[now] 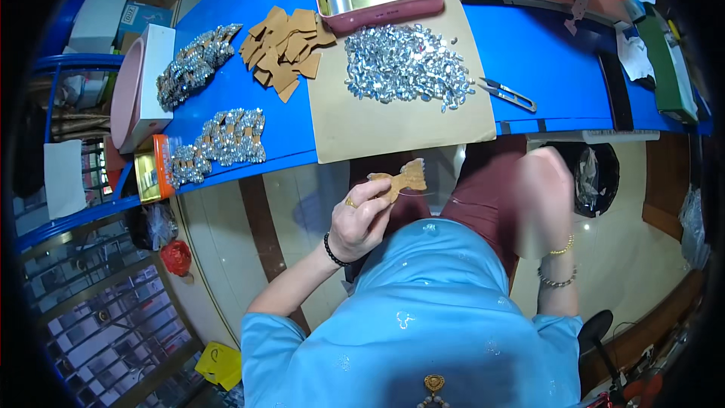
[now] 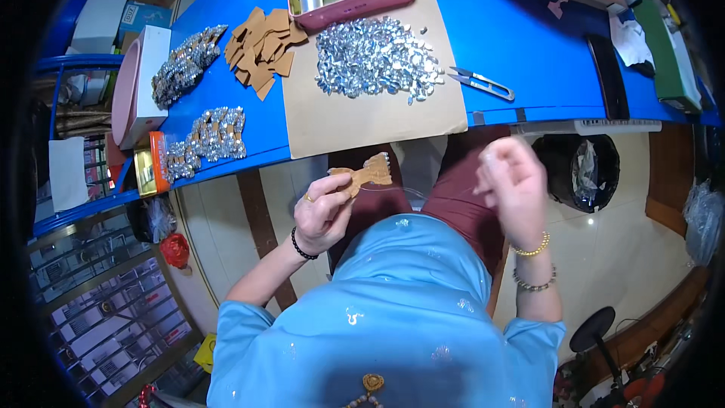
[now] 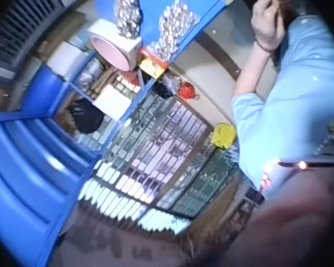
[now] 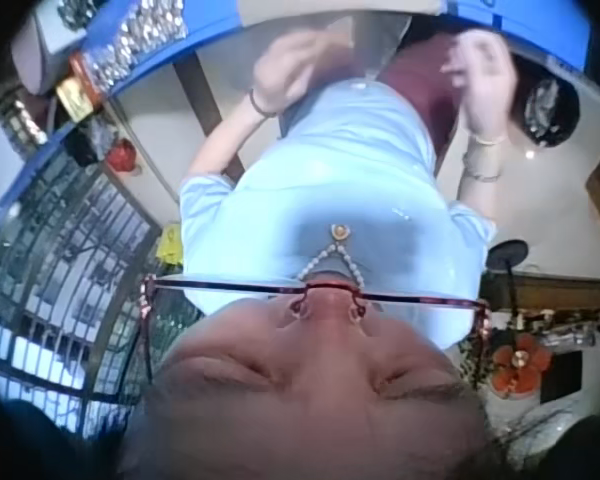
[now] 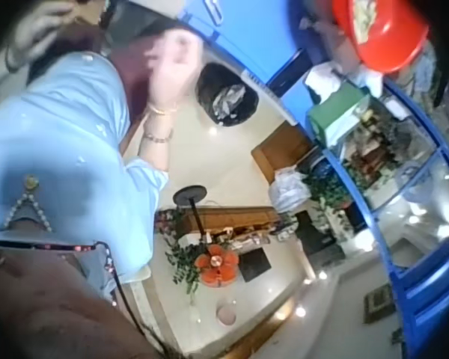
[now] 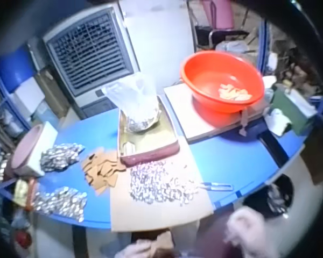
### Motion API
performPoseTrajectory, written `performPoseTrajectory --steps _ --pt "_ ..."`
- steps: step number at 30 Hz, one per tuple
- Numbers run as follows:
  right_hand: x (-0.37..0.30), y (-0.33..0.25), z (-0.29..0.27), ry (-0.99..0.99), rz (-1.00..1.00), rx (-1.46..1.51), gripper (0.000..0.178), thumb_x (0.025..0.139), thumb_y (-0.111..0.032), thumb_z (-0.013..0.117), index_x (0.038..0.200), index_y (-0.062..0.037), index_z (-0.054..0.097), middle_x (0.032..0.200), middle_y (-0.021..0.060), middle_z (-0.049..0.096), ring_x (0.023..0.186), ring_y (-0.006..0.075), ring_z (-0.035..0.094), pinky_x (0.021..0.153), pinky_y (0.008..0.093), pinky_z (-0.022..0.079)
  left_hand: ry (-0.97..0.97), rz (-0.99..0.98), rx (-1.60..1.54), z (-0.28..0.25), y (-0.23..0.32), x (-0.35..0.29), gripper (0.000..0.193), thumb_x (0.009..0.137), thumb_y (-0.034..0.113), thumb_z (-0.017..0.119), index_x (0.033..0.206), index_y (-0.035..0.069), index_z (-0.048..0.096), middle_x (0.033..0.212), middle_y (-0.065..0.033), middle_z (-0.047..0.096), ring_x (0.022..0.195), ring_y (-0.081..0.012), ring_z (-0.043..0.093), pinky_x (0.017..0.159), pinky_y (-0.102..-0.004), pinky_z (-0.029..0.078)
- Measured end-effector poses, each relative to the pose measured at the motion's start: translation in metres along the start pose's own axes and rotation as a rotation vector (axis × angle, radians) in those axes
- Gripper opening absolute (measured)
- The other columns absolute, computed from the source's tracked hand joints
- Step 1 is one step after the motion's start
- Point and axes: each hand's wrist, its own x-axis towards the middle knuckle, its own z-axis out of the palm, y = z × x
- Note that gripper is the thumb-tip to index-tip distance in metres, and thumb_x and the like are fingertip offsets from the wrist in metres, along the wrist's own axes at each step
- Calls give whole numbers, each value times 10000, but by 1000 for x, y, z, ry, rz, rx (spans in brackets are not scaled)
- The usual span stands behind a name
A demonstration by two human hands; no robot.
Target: Attaching small metal decorative hardware pieces to leather cutouts by hand.
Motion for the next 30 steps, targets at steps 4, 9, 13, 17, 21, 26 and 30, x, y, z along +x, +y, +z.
performPoseTrajectory --steps 4,9,13,17,21,26,30 --pt "-5 44 49 -298 146 30 93 896 -133 561 912 -43 549 702 -26 551 593 16 492 506 168 394 128 -57 -28 6 6 15 252 677 -71 678 891 10 573 1026 -184 607 885 -294 627 734 -336 526" --pt "9 45 97 -325 216 205 130 873 -123 599 961 -27 593 742 -37 575 616 5 485 530 166 402 236 -108 -3 10 15 15 261 684 -74 664 916 13 582 1044 -194 604 917 -291 619 778 -336 512" --pt "16 49 109 -343 224 268 152 848 -133 639 939 -13 620 773 -33 597 625 1 478 549 168 412 286 -91 -43 16 9 6 256 718 -45 657 951 19 572 1064 -192 595 897 -306 628 736 -346 529" --pt "21 53 109 -330 170 188 123 842 -114 637 898 -5 625 758 -43 594 607 -14 450 524 159 379 213 -114 -103 13 7 4 258 727 -51 643 962 26 570 1081 -189 583 914 -294 618 752 -340 520" --pt "27 52 107 -361 137 31 99 846 -98 623 883 -6 619 716 -60 573 586 -22 430 494 156 342 310 -217 -151 8 5 5 228 767 -60 597 981 14 577 1068 -167 578 944 -233 593 775 -314 495" --pt "32 55 105 -390 61 -98 71 862 -86 596 867 -15 605 702 -69 551 584 -27 423 486 152 323 365 -409 -173 6 3 11 233 816 -32 568 1044 9 550 1056 -125 562 942 -171 571 773 -297 491" --pt "33 54 100 -423 40 -176 70 861 -82 592 850 -13 601 687 -80 533 581 -31 408 487 150 317 300 -781 -688 8 -1 17 243 850 -18 537 1093 -9 525 1037 -107 546 871 -131 561 716 -260 505"
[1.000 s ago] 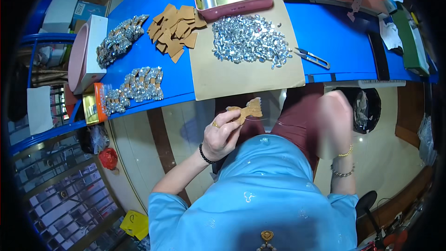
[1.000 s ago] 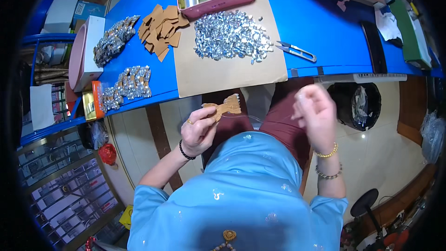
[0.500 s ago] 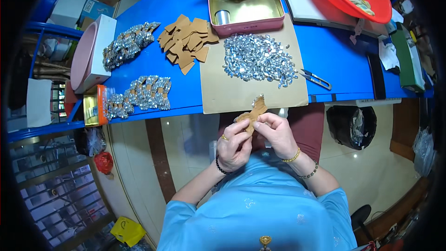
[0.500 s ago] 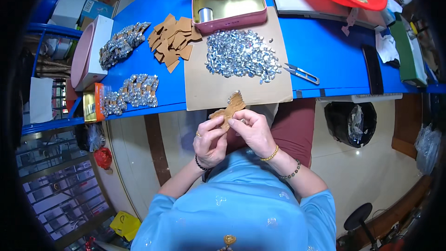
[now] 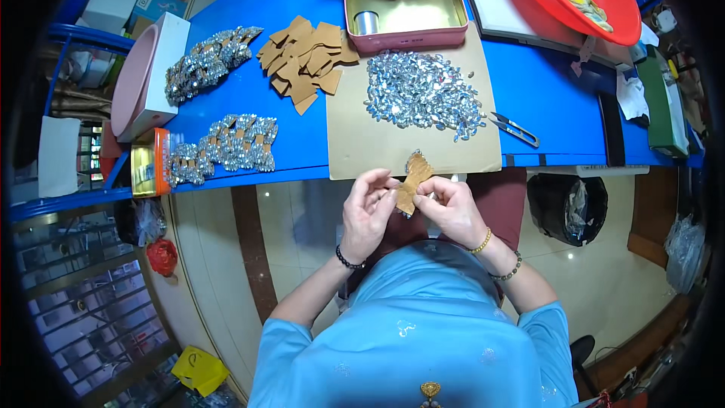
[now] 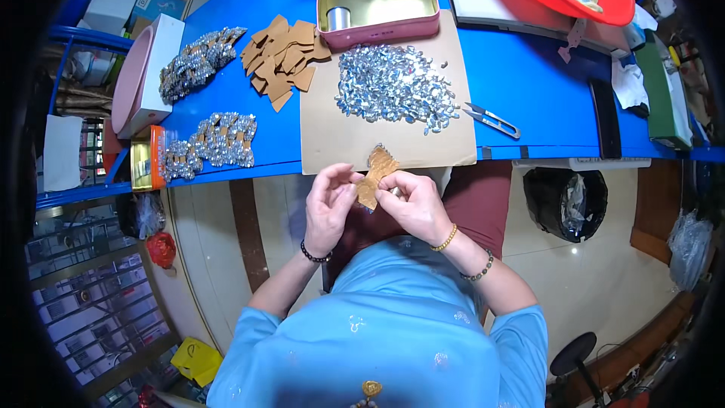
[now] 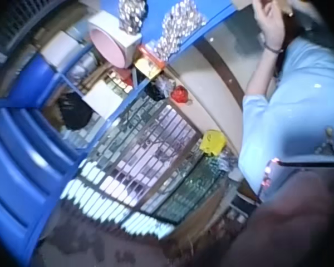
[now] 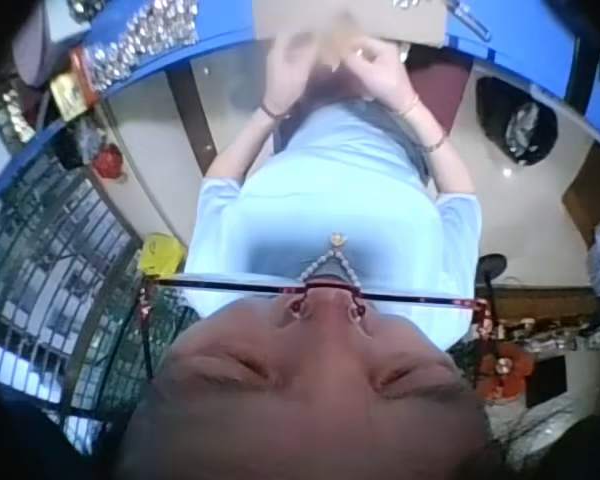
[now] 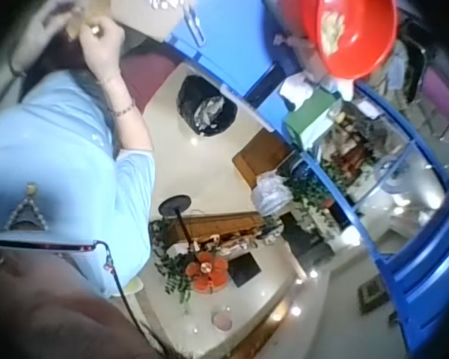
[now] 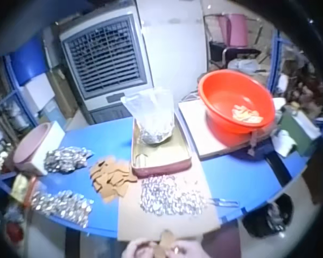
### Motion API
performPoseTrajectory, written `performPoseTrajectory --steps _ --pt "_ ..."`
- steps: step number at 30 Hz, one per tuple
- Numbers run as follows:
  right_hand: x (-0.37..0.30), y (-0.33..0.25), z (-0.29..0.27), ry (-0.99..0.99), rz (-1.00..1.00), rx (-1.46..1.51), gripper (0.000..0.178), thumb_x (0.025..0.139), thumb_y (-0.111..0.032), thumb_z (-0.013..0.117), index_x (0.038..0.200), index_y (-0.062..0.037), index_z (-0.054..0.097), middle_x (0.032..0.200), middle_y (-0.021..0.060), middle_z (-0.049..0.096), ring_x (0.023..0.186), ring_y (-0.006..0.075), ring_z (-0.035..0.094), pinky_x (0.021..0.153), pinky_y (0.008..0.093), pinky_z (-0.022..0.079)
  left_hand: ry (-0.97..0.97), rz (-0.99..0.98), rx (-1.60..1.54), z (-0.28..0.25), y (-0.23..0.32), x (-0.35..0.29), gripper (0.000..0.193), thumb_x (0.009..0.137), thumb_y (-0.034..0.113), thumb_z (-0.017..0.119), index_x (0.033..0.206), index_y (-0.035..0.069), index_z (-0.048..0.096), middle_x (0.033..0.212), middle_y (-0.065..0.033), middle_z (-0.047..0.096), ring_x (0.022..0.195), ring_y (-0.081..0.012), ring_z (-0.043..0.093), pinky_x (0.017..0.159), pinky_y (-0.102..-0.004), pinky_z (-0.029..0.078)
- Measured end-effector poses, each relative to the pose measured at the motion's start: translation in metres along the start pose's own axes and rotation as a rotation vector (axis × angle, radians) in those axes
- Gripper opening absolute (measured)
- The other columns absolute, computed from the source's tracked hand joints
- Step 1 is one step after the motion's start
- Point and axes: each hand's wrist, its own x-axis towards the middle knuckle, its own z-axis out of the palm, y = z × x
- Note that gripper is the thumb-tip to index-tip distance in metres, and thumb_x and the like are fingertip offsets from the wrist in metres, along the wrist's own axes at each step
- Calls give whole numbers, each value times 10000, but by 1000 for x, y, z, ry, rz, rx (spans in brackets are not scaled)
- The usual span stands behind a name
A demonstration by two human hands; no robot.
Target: Attaching small metal decorative hardware pieces to leather cutouts by hand.
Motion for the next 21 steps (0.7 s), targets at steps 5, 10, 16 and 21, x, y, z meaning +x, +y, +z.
performPoseTrajectory --steps 5,10,16,21 --pt "0 -5 -4 -16 30 -22 82 867 -78 579 819 -12 586 675 -81 524 567 -24 406 484 158 324 -161 -182 -124 6 5 4 281 874 -16 502 1155 -20 506 1027 -68 549 865 -83 546 692 -219 498" --pt "-9 -3 -10 34 43 54 105 879 -85 561 801 -16 573 640 -75 519 535 -17 414 458 173 324 -154 -179 -66 10 3 6 315 869 -23 507 1184 -21 498 1031 -70 561 850 -78 552 682 -201 498" --pt "-21 -13 -17 51 -189 -322 81 851 -77 562 820 -2 562 582 47 563 471 89 520 446 236 396 -172 -172 -99 17 4 6 334 855 -34 512 1189 -18 506 1068 -75 563 898 -89 557 705 -209 506" --pt "-24 -15 -14 102 -301 -502 41 804 -61 550 823 -33 575 604 153 575 555 321 600 499 381 473 -198 -139 -31 20 3 6 341 834 -42 520 1174 -18 524 1094 -72 563 958 -111 558 733 -218 509"
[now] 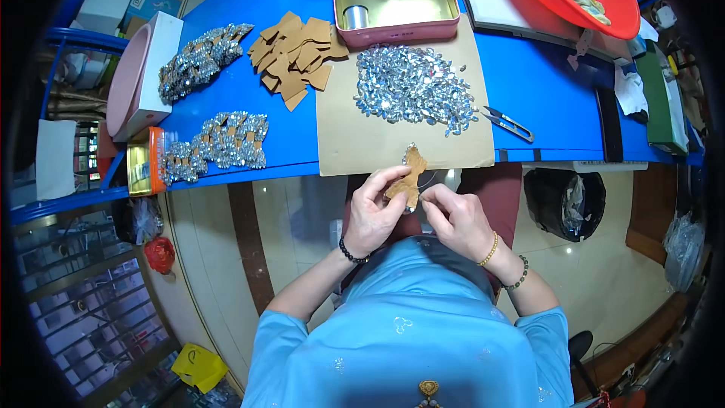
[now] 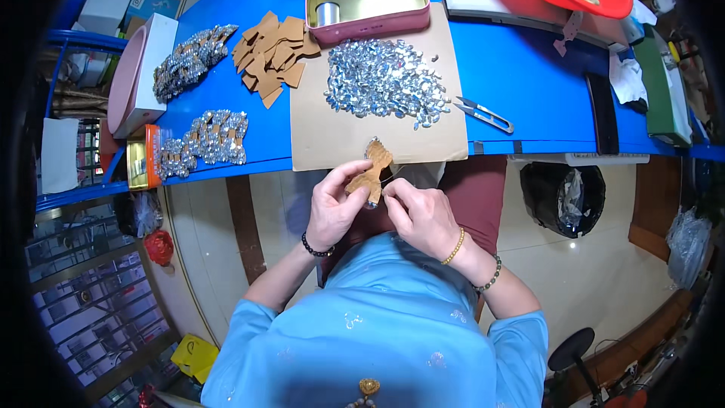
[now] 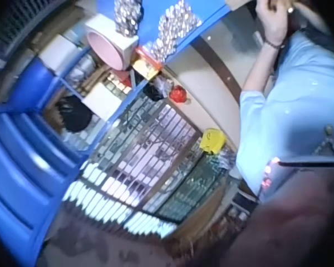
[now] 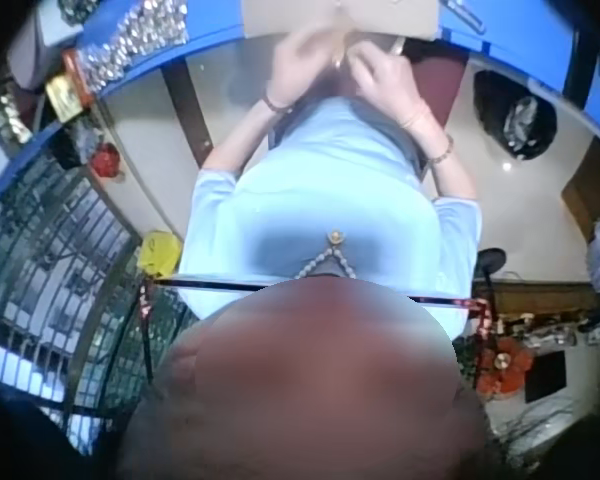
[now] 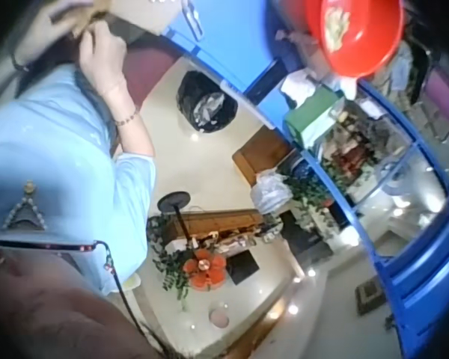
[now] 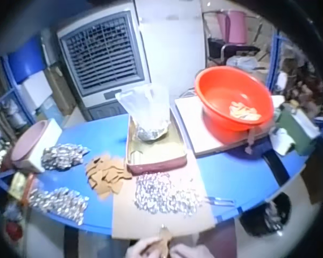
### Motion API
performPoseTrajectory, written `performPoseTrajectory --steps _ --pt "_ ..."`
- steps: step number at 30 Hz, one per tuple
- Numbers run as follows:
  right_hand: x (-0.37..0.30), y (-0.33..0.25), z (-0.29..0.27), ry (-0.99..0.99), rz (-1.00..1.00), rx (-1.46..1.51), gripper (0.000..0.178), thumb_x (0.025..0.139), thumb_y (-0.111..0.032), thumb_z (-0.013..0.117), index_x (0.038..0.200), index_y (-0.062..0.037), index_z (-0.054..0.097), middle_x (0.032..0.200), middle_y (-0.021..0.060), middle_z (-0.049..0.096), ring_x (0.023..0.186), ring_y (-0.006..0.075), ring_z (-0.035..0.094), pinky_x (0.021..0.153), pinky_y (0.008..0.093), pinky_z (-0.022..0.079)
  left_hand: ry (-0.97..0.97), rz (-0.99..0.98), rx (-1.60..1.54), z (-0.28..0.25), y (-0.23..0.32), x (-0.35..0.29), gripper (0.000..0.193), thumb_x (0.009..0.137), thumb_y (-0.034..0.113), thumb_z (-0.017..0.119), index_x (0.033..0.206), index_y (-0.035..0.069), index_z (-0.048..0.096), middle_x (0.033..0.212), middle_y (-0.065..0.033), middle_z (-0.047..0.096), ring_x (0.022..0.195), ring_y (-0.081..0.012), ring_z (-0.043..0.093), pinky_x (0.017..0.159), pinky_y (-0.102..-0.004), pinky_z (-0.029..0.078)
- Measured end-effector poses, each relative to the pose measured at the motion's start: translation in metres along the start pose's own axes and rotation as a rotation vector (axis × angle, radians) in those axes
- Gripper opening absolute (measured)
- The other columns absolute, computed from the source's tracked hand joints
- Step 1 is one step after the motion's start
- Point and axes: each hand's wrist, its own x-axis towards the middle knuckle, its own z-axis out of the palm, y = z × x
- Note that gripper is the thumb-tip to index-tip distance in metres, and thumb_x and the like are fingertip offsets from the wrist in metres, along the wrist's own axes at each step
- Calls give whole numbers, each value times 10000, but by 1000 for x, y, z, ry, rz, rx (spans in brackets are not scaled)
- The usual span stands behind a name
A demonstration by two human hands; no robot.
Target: Attaching small metal decorative hardware pieces to leather cutouts by hand.
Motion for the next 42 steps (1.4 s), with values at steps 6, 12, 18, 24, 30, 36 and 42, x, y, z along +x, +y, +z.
performPoseTrajectory --steps 6,12,18,24,30,36,42 --pt "-2 3 3 37 -54 -11 65 801 -65 553 844 -34 589 594 155 578 551 328 600 501 396 478 12 -44 -21 2 2 0 347 822 -42 528 1168 -18 531 1101 -75 565 981 -116 554 774 -230 499" --pt "-1 2 2 10 -35 -10 76 798 -65 553 850 -30 595 593 164 578 555 333 602 502 405 479 27 -9 14 0 -7 0 348 820 -35 533 1168 -17 531 1083 -73 573 979 -107 554 815 -234 474" --pt "-1 3 5 2 -34 -15 75 801 -55 555 857 -28 597 617 165 584 570 332 606 510 401 481 26 2 43 3 -3 0 341 830 -32 530 1170 -26 504 1082 -78 558 920 -94 561 699 -224 514" --pt "-3 7 13 29 -58 80 84 817 -32 548 891 -21 587 718 161 609 633 318 625 546 375 492 -30 -197 -185 -8 -8 3 315 839 -17 534 1152 -9 504 1021 -68 581 852 -93 579 685 -226 506" --pt "-7 14 15 26 -71 103 105 824 -24 544 921 -23 584 744 151 615 652 310 630 559 364 494 -56 -361 -438 -8 -8 3 289 848 -2 543 1133 3 495 964 -67 592 765 -103 593 662 -229 502" --pt "-7 13 14 40 -58 100 82 826 -28 547 898 -24 585 720 149 611 641 307 628 553 362 491 -34 -349 -427 -4 -8 3 283 844 -6 543 1123 4 498 939 -63 589 741 -102 586 649 -226 497" --pt "-7 14 19 27 48 171 57 841 -22 528 892 -4 511 654 137 583 586 271 608 522 345 470 -69 -265 -263 -2 -10 2 281 832 -16 534 1111 -6 502 927 -60 586 736 -90 570 640 -219 484"
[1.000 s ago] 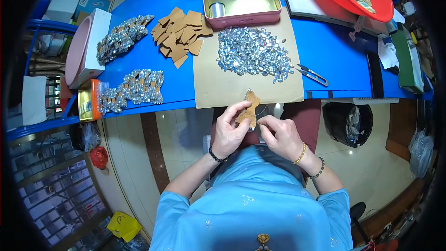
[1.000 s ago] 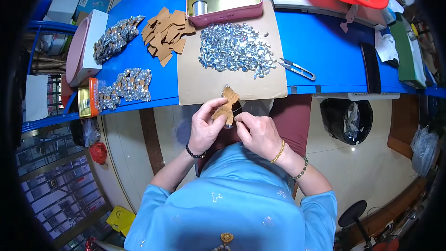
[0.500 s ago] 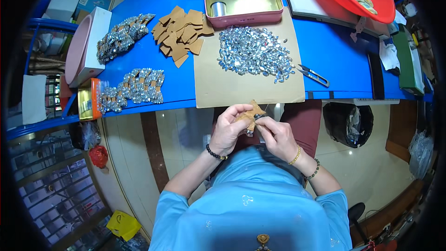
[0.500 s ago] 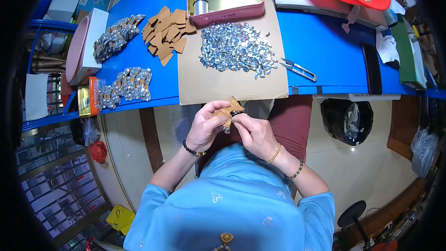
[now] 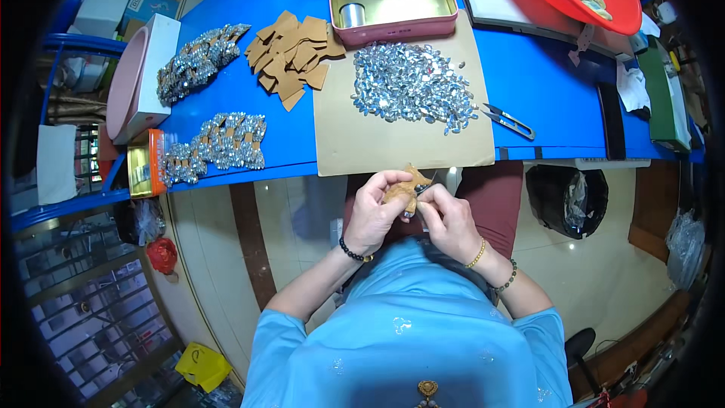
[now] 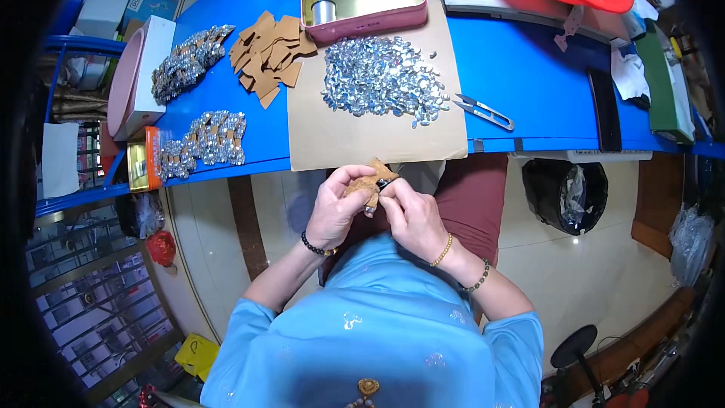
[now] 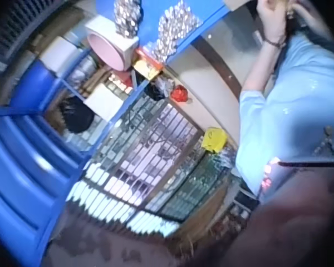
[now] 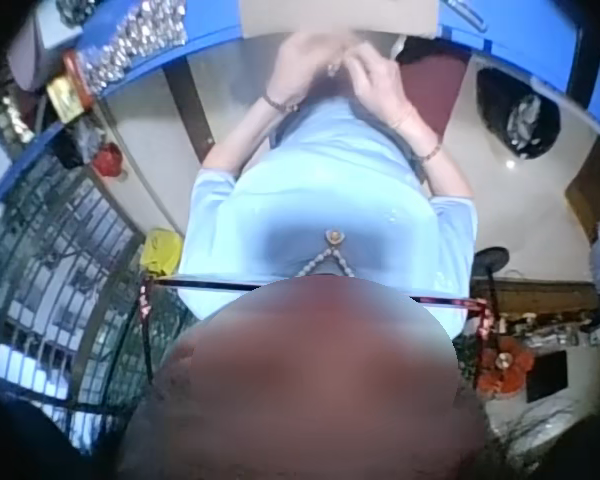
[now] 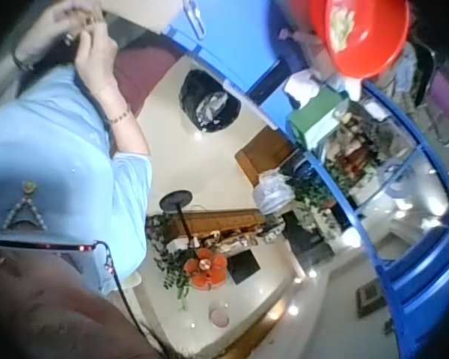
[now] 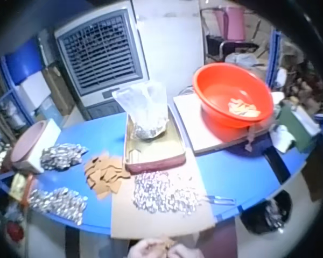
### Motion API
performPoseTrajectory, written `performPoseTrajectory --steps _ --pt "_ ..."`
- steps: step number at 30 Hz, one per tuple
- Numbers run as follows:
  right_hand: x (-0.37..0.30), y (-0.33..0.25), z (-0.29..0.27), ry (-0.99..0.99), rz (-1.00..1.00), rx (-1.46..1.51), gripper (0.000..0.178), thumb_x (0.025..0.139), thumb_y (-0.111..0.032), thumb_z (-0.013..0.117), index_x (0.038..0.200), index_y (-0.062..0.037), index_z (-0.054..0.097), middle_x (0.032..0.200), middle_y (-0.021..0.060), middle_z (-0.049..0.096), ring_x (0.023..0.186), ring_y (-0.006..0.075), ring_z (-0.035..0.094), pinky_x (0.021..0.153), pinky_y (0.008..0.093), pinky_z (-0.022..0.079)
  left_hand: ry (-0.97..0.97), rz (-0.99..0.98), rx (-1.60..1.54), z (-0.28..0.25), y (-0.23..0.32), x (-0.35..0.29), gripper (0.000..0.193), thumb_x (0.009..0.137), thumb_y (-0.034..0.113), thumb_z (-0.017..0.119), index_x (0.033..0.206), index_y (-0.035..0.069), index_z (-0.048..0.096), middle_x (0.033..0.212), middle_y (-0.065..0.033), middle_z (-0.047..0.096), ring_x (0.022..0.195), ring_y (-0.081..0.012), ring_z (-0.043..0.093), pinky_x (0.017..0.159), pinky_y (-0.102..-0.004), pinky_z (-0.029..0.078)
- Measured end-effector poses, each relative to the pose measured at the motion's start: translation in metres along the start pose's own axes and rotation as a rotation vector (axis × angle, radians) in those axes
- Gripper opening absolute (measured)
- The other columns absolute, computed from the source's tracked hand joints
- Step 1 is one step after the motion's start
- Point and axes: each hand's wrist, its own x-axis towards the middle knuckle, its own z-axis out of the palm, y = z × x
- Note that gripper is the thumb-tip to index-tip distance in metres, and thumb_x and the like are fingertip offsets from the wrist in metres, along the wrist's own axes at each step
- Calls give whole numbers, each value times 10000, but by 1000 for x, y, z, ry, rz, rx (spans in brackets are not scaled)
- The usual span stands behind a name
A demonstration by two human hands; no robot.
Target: Attaching small metal decorative hardware pieces to leather cutouts by hand.
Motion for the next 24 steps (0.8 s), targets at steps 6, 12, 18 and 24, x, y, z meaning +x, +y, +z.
performPoseTrajectory --steps 6,12,18,24 --pt "-1 -3 5 36 54 48 82 850 -12 502 900 -8 437 616 96 551 534 187 586 499 301 444 109 144 281 12 2 -1 255 823 -11 535 1078 -17 519 929 -53 587 753 -86 558 665 -220 479" --pt "3 -22 -11 31 -38 -149 76 812 -15 540 870 -18 491 685 113 559 575 228 593 513 323 454 175 311 506 16 -7 -1 243 787 -4 568 1028 -16 541 910 -62 588 776 -132 570 706 -253 478" --pt "16 -20 -12 100 -265 -409 65 778 -51 574 836 -39 546 727 124 536 637 308 585 539 377 471 155 559 854 21 -3 0 265 732 -28 573 994 -4 541 888 -147 543 786 -278 564 677 -346 461" --pt "21 -25 -16 150 -339 -16 33 854 -52 529 872 -29 515 757 107 579 589 227 602 518 319 486 75 595 889 18 -7 0 270 729 -43 549 994 2 534 886 -155 529 790 -312 548 672 -368 452"
